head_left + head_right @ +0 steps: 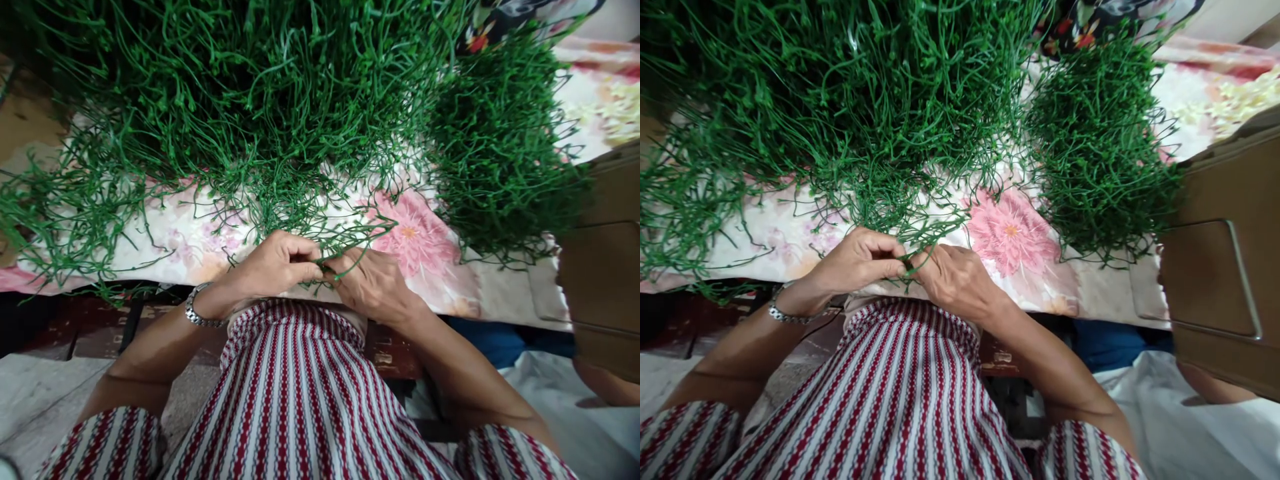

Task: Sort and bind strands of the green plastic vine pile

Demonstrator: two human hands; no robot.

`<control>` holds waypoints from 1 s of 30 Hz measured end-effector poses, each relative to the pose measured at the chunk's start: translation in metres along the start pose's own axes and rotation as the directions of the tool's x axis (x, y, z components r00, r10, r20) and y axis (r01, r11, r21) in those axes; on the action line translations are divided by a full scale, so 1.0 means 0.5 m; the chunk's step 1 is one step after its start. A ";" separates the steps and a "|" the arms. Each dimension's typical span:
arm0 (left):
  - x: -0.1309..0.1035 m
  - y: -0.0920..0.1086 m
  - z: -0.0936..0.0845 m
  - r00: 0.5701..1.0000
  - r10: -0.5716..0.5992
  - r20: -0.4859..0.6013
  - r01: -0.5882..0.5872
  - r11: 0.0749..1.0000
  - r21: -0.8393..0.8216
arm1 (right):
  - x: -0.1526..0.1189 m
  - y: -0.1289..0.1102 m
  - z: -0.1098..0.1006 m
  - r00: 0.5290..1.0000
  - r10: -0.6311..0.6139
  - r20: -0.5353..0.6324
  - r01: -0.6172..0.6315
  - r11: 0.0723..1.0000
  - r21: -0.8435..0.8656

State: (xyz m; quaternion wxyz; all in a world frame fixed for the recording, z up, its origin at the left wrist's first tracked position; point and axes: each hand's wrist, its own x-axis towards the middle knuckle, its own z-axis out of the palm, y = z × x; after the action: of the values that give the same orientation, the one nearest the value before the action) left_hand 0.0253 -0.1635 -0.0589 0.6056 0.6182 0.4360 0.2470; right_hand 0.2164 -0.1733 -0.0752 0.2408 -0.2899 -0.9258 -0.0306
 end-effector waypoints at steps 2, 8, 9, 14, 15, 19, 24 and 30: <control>0.001 -0.005 0.003 1.000 0.029 -0.011 -0.030 1.000 -0.010 | -0.002 0.001 0.007 1.000 0.008 -0.019 -0.006 0.996 0.088; 0.000 -0.006 0.014 1.000 -0.011 -0.018 0.009 0.995 -0.098 | -0.001 -0.002 0.020 0.991 0.121 -0.061 -0.099 0.954 0.284; -0.001 -0.005 0.015 1.000 -0.009 -0.008 0.008 0.994 -0.113 | -0.001 -0.002 0.019 0.991 0.123 -0.048 -0.103 0.946 0.307; -0.004 -0.010 0.015 0.989 0.037 0.140 -0.012 0.984 -0.177 | -0.004 0.000 0.009 0.996 0.082 0.039 -0.091 0.875 0.476; -0.005 -0.013 0.015 0.986 0.047 0.162 -0.016 0.982 -0.186 | -0.005 0.000 0.008 0.995 0.081 0.054 -0.097 0.856 0.508; -0.011 -0.026 0.019 0.975 0.065 0.212 -0.013 0.971 -0.237 | -0.002 -0.001 0.003 0.991 0.054 0.125 -0.121 0.768 0.629; -0.020 -0.024 0.028 0.960 0.058 0.275 0.029 0.953 -0.300 | 0.005 0.003 -0.009 0.975 0.004 0.223 -0.182 0.594 0.784; -0.019 -0.022 0.063 0.992 -0.024 0.127 0.089 0.841 -0.533 | 0.008 0.008 -0.006 0.974 0.098 0.205 -0.227 0.385 0.894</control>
State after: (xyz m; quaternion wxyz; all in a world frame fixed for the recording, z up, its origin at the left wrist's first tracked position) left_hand 0.0440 -0.1896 -0.0718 0.7857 0.4238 0.3315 0.3051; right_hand 0.2170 -0.1683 -0.0711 0.3064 -0.2018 -0.7710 0.5206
